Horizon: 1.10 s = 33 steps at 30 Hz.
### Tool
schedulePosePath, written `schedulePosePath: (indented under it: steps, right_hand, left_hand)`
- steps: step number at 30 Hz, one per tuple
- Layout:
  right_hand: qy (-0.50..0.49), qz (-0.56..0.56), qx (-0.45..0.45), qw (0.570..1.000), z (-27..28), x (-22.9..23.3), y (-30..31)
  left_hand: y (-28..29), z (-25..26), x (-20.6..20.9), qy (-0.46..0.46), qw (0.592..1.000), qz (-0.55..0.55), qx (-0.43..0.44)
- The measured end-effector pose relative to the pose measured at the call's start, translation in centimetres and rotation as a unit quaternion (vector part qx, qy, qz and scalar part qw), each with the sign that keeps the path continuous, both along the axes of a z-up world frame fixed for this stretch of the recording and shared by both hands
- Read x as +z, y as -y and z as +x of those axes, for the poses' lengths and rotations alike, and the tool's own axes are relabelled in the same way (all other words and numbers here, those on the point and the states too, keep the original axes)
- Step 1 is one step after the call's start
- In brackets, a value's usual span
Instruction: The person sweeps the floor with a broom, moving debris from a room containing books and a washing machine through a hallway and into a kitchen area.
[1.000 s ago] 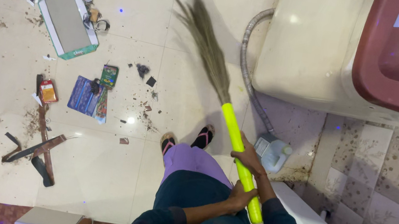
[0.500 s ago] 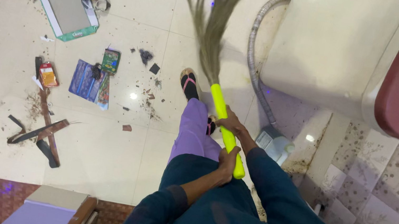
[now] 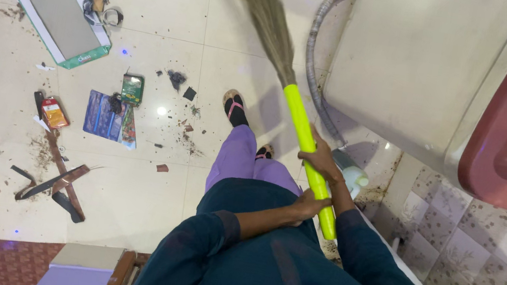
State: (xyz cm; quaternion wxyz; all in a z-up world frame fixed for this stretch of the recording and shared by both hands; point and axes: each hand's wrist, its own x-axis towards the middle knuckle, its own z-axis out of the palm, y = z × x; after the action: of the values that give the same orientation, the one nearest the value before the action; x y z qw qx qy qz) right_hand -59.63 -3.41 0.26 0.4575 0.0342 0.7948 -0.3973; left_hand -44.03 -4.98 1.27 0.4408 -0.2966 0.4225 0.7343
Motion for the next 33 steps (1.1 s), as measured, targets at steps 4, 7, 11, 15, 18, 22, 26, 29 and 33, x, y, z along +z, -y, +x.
schedulePosePath:
  steps: [4, 7, 11, 15, 18, 22, 26, 29, 33]
  right_hand:
    - [0.019, -0.079, -0.177, 0.981, -5.9, -5.6, 1.7]
    - [0.080, -0.075, -0.282, 0.953, -11.1, -11.5, 4.2]
    - [0.108, -0.077, -0.248, 0.960, -12.6, -14.3, 8.5]
    - [0.082, -0.033, -0.095, 0.992, -9.1, -12.6, 13.9]
    - [0.089, 0.022, 0.039, 0.995, -7.2, -11.1, 16.7]
    - [0.042, 0.063, 0.225, 0.972, -6.6, -10.2, 17.0]
    - [0.061, 0.021, 0.165, 0.984, -8.6, -6.4, 14.3]
    - [0.055, -0.015, 0.061, 0.997, -10.3, -2.0, 12.2]
    - [0.010, -0.047, -0.077, 0.996, -13.2, 0.4, 10.0]
  left_hand:
    - [4.8, -6.1, -3.3, -0.042, 0.987, -0.131, 0.079]
    - [10.0, -13.3, -7.6, -0.003, 0.986, -0.110, 0.123]
    - [13.7, -12.5, -8.4, 0.000, 0.974, -0.064, 0.216]
    - [12.6, -8.8, -8.1, 0.044, 0.947, -0.087, 0.307]
    - [11.3, -7.4, -7.2, 0.117, 0.914, -0.098, 0.376]
    - [11.2, -7.5, -3.8, 0.125, 0.916, -0.069, 0.375]
    - [12.0, -10.1, -0.7, 0.128, 0.976, 0.000, 0.177]
    - [11.7, -11.2, 0.9, 0.015, 0.995, 0.021, 0.093]
    - [11.3, -13.6, 0.0, -0.074, 0.996, 0.014, 0.044]
